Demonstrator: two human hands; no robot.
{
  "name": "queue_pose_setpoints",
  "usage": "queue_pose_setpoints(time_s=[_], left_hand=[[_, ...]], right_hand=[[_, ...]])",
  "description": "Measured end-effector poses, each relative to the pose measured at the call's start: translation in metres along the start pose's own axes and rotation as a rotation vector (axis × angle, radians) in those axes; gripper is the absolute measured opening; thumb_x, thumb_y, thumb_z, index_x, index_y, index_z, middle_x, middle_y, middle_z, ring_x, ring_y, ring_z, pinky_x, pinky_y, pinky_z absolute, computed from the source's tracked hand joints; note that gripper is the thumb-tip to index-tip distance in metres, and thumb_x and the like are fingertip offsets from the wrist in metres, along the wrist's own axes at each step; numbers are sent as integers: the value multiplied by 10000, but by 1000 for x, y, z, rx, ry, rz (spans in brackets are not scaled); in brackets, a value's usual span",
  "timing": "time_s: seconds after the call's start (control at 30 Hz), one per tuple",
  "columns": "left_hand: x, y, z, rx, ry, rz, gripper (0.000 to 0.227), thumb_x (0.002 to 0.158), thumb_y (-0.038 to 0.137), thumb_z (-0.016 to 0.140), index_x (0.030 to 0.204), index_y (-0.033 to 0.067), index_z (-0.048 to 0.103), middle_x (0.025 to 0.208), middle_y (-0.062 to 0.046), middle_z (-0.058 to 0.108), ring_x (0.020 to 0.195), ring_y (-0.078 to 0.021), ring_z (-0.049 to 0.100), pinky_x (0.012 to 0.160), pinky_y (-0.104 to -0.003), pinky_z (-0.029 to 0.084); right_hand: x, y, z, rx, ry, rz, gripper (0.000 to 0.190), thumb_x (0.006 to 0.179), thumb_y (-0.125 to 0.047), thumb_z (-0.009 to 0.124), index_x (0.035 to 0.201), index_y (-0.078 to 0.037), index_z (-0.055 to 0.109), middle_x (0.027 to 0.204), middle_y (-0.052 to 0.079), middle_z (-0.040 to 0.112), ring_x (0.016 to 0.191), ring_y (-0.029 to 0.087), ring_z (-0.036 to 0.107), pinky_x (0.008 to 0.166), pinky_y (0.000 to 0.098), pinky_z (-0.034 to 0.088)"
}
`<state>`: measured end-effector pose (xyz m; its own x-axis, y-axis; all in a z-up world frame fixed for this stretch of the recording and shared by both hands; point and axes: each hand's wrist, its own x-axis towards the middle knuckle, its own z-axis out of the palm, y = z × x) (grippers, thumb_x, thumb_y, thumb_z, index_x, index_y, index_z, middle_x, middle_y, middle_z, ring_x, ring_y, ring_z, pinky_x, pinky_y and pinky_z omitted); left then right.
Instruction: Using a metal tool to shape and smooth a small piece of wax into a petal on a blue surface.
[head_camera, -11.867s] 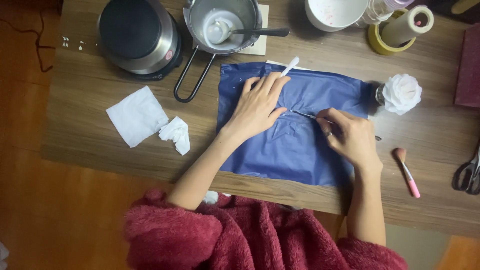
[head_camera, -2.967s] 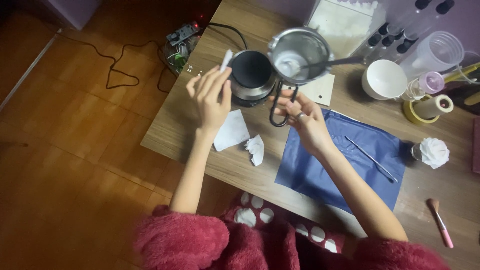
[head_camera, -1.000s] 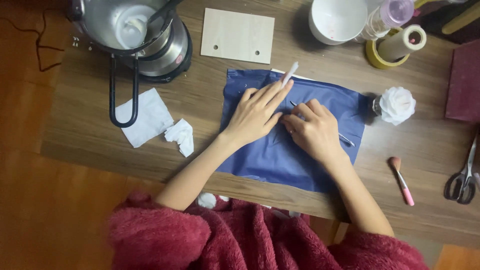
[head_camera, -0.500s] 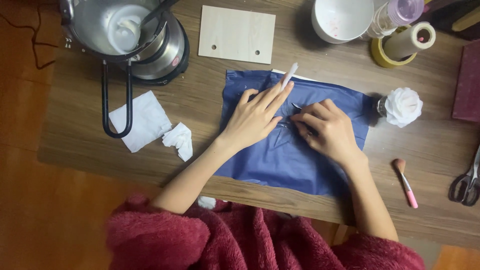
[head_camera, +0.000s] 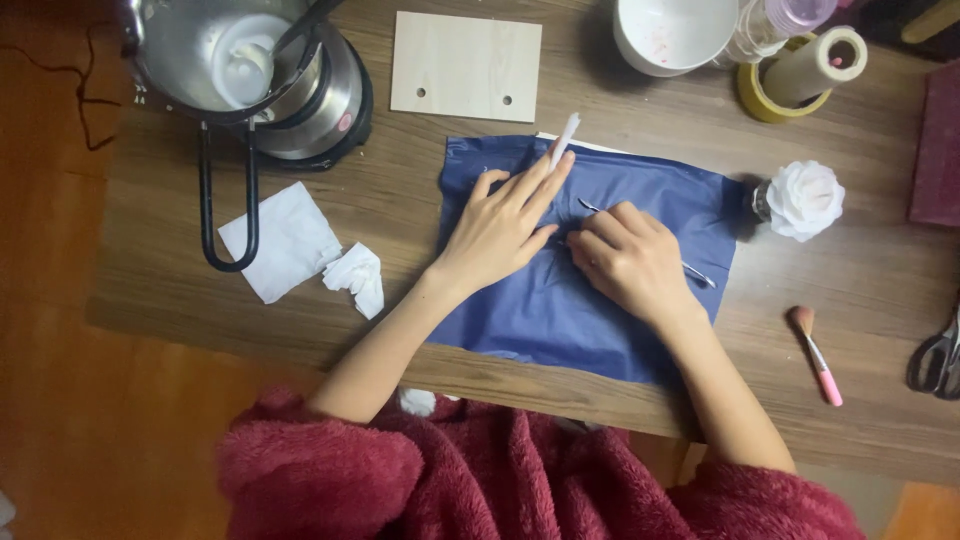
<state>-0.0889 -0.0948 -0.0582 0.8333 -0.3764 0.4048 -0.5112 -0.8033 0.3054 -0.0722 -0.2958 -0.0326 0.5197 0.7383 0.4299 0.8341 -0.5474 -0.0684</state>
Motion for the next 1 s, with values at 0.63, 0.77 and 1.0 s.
queue_pose_setpoints(time_s=[0.63, 0.77, 1.0], left_hand=[[2, -1, -5, 9, 37, -4, 799, 793, 262, 734, 1449, 102, 308, 1402, -136, 430, 1120, -237, 603, 983, -438, 367], [4, -2, -7, -4, 92, -14, 769, 768, 248, 746, 1414, 94, 358, 1368, -124, 458, 1115, -236, 601, 981, -437, 380], [7, -10, 26, 1, 412, 31, 174, 784, 228, 656, 947, 167, 646, 961, 5, 635, 940, -152, 627, 876, -391, 417]], right_hand=[[19, 13, -36, 543, -177, 226, 256, 918, -271, 580, 886, -19, 614, 873, 179, 584, 815, 396, 558, 675, 464, 460], [44, 8, -51, 530, -85, 266, 126, 880, -171, 667, 889, -47, 649, 883, 135, 599, 841, 349, 572, 721, 414, 452], [172, -41, -72, 415, 172, -24, 152, 928, -131, 736, 902, -22, 633, 866, 151, 551, 801, 369, 531, 723, 425, 440]])
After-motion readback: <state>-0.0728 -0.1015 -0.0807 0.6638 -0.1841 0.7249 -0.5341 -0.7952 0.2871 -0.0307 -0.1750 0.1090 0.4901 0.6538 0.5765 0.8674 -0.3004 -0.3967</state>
